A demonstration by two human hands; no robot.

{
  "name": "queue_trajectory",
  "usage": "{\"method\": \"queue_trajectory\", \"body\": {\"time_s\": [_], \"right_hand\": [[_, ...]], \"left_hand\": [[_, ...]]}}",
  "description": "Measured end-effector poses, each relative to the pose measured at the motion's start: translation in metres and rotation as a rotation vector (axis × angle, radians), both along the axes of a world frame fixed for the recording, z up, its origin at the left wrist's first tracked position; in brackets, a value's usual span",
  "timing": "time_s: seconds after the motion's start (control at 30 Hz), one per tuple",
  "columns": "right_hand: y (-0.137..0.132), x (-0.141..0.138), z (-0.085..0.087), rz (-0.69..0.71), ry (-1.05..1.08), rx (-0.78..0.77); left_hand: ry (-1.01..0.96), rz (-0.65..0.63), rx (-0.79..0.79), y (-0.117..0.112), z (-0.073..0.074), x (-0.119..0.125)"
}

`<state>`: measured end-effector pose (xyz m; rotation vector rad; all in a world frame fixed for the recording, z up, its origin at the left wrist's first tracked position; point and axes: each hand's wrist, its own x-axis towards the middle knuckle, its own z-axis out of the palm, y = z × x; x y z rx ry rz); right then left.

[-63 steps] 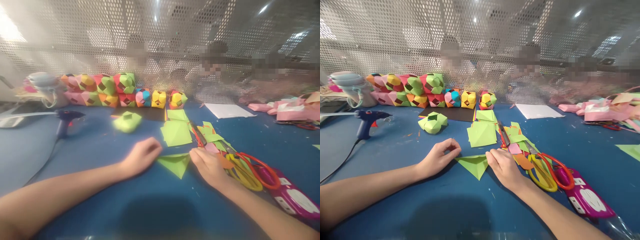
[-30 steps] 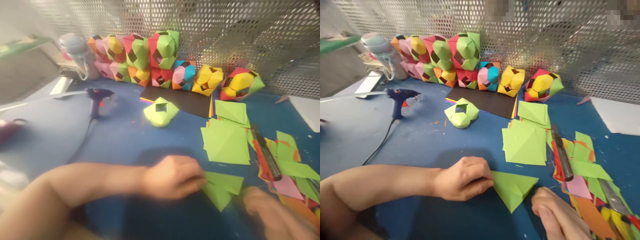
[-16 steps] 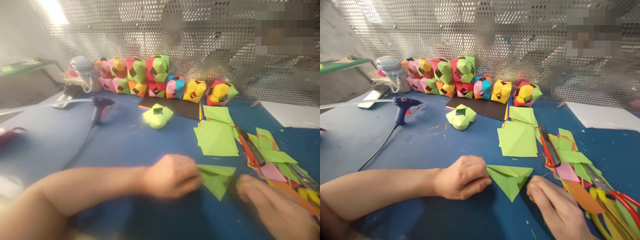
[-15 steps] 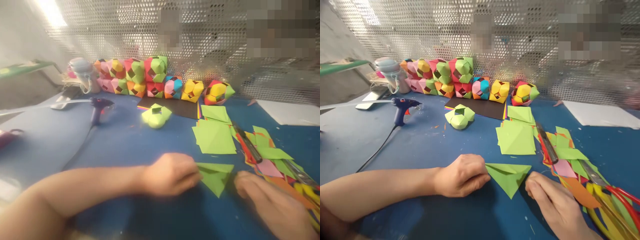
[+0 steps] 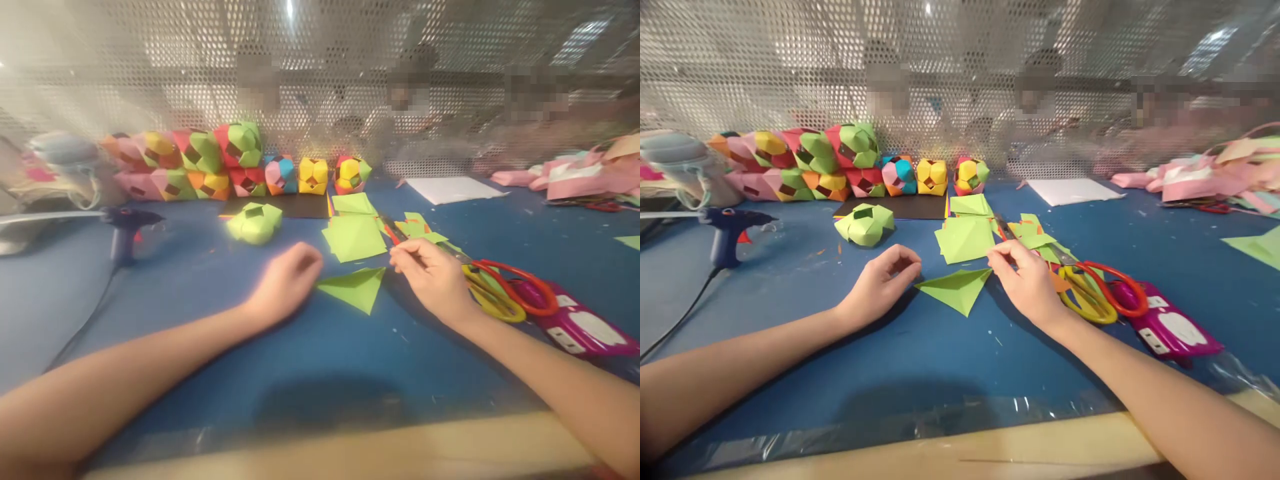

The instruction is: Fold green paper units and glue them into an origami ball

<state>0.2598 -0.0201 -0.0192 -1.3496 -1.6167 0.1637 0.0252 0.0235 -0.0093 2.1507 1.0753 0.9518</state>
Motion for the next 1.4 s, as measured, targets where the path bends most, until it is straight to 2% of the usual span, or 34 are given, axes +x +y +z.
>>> {"method": "queue_trajectory", "body": {"time_s": [0.2,0.33,0.47,0.67,0.73,0.83,0.93,1.07,1.23,1.4], "right_hand": [[0.004,-0.006,0.007,-0.007,0.019,0.080],[0.006,-0.006,0.010,0.035,0.029,-0.004],[0.011,-0.004,0.007,0.067,0.075,-0.106],[0.016,-0.013,0.010,0.086,0.341,-0.330],[0.016,-0.021,0.015,0.114,0.418,-0.398],[0.019,-0.035,0.022,0.107,0.420,-0.453],[0.024,-0.046,0.027,0.094,0.326,-0.408],[0.035,-0.054,0.027,0.108,0.176,-0.256],[0.047,-0.061,0.012,0.153,0.162,-0.139],[0.034,-0.063,0.007,0.164,0.094,-0.158]], "left_hand": [[0.130,-0.138,0.052,0.007,-0.001,0.006],[0.207,-0.157,0.093,0.011,-0.003,0.009],[0.125,-0.053,0.077,0.013,-0.004,0.005],[-0.047,-0.022,0.099,0.012,-0.006,0.000],[-0.098,-0.013,0.054,0.013,-0.008,-0.001],[-0.180,0.013,-0.082,0.017,-0.012,-0.002],[-0.302,0.041,-0.245,0.023,-0.014,-0.001],[-0.462,-0.002,-0.408,0.026,-0.014,0.001],[-0.511,-0.065,-0.499,0.026,-0.013,0.000],[-0.522,-0.084,-0.544,0.028,-0.013,0.000]]}}
